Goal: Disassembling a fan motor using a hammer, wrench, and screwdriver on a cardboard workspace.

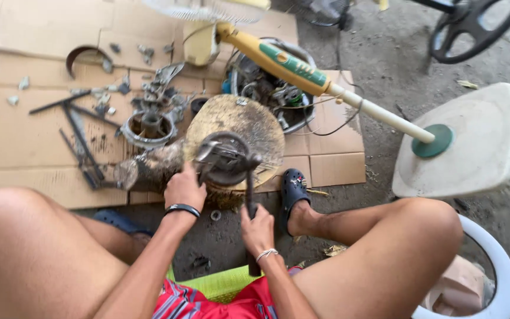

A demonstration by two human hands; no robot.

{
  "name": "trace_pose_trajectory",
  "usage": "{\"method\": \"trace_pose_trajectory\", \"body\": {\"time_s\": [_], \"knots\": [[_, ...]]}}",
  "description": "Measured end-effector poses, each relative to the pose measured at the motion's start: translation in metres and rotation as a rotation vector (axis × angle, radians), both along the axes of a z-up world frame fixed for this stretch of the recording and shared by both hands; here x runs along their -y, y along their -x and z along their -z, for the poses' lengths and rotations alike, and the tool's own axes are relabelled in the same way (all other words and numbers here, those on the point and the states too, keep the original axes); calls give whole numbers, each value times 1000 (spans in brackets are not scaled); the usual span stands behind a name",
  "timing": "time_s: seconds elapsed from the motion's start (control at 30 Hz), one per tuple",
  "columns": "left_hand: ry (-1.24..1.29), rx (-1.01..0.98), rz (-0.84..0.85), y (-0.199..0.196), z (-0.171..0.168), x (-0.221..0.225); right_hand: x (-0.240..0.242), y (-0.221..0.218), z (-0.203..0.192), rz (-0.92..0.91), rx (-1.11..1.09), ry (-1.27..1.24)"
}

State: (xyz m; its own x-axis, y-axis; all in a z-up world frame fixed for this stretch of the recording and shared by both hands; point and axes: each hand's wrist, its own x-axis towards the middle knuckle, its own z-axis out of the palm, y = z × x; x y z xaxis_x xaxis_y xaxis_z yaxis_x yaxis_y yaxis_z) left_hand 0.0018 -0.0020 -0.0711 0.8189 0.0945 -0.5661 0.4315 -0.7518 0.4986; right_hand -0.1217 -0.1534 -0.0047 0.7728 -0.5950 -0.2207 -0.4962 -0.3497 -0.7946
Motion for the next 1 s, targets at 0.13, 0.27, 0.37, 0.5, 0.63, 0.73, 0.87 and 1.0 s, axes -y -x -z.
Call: {"method": "trace_pose_trajectory", "body": {"time_s": [0.13, 0.27, 0.37, 0.5, 0.63, 0.73, 0.87, 1.0], "knots": [[-2, -16, -70, 5, 28, -1, -11, 8, -2, -47, -147, -28], [100, -56, -92, 3, -1, -1, -2, 5, -7, -98, -77, 4], [196, -95, -101, 6, -11, -1, -2, 5, -6, -58, -94, -33], [689, -258, -377, 8, -24, -6, -4, -1, 0, 13, -160, -130], [806, -389, -382, 10, -31, -13, -2, -2, 14, 51, -193, -224], [708, -353, -343, 14, -23, -11, -1, -1, 16, 40, -193, -178], [684, -351, -403, 14, -2, -5, 2, -6, -36, 14, -163, -48], [589, -323, -371, 16, -8, -5, 6, -26, -94, -10, 197, -75]]}}
